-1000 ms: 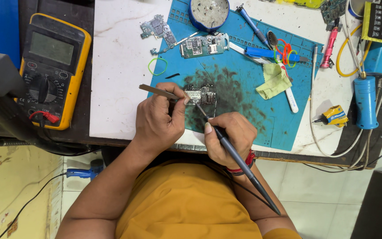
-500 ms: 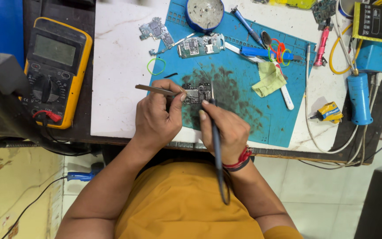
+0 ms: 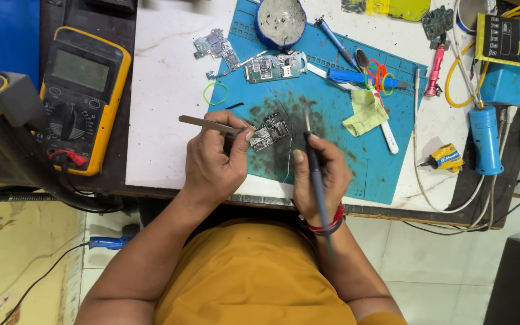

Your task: The person solders components on a phone motherboard, holding the board steady with a tool in one hand while applying a soldering iron to the board with the other hand. They reposition the board and continue soldering different points on it throughout the clip.

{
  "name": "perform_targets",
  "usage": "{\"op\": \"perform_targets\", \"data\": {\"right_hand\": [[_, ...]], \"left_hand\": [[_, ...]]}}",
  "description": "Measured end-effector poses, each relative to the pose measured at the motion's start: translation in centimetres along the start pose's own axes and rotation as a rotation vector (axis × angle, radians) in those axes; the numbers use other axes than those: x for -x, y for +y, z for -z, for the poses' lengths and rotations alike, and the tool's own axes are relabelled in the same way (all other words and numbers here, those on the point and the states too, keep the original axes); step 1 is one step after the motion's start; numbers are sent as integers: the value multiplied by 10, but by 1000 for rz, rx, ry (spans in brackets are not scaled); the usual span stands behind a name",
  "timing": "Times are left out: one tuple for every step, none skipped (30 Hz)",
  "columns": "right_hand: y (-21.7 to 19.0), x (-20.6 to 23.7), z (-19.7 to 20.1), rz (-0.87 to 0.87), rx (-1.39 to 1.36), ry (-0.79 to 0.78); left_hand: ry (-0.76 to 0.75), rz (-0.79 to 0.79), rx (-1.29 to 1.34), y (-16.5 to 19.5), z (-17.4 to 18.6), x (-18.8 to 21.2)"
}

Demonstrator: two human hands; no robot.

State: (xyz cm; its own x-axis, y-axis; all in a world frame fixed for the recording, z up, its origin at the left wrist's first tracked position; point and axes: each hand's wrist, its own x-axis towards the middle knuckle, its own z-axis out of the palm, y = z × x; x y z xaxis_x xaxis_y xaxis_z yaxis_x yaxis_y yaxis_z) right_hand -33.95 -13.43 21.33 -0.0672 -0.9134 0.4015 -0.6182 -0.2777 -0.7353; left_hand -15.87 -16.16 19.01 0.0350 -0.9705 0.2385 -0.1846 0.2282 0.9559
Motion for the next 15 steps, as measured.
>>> {"op": "perform_targets", "data": {"right_hand": [[1, 2, 2, 0, 44, 16], [2, 3, 3, 48, 46, -3], [2, 4, 5, 96, 48, -21], [2, 5, 7, 142, 52, -39], [1, 5, 8, 146, 44, -53], [0, 5, 8, 151, 34, -67], [-1, 4, 8, 158, 23, -81], [-2, 3, 8, 164, 27, -90], [-3, 2, 7, 169, 31, -98], [-4, 1, 7, 173, 38, -107], [-4, 1, 7, 169, 39, -109], [-5, 0, 6, 166, 40, -111], [-5, -1, 6, 161, 42, -114], [-5, -1, 5, 161, 42, -112], [-5, -1, 5, 160, 41, -111]], "left_hand": [[1, 5, 46, 0, 0, 0], [0, -14, 33, -1, -1, 0], [-3, -34, 21, -1, -1, 0], [-7, -53, 10, -1, -1, 0], [-22, -44, -17, -2, -1, 0], [-35, -34, -45, -2, 0, 0], [-46, -26, -74, -2, 0, 0], [-43, -43, -90, -3, 0, 0], [-40, -59, -106, -3, -1, 0], [-39, -75, -121, -3, -1, -1], [-42, -70, -121, -3, -2, -1], [-46, -64, -121, -3, -2, -1], [-50, -58, -120, -3, -2, -2], [-49, -66, -120, -3, -2, -2], [-48, -72, -120, -3, -1, -2]]}}
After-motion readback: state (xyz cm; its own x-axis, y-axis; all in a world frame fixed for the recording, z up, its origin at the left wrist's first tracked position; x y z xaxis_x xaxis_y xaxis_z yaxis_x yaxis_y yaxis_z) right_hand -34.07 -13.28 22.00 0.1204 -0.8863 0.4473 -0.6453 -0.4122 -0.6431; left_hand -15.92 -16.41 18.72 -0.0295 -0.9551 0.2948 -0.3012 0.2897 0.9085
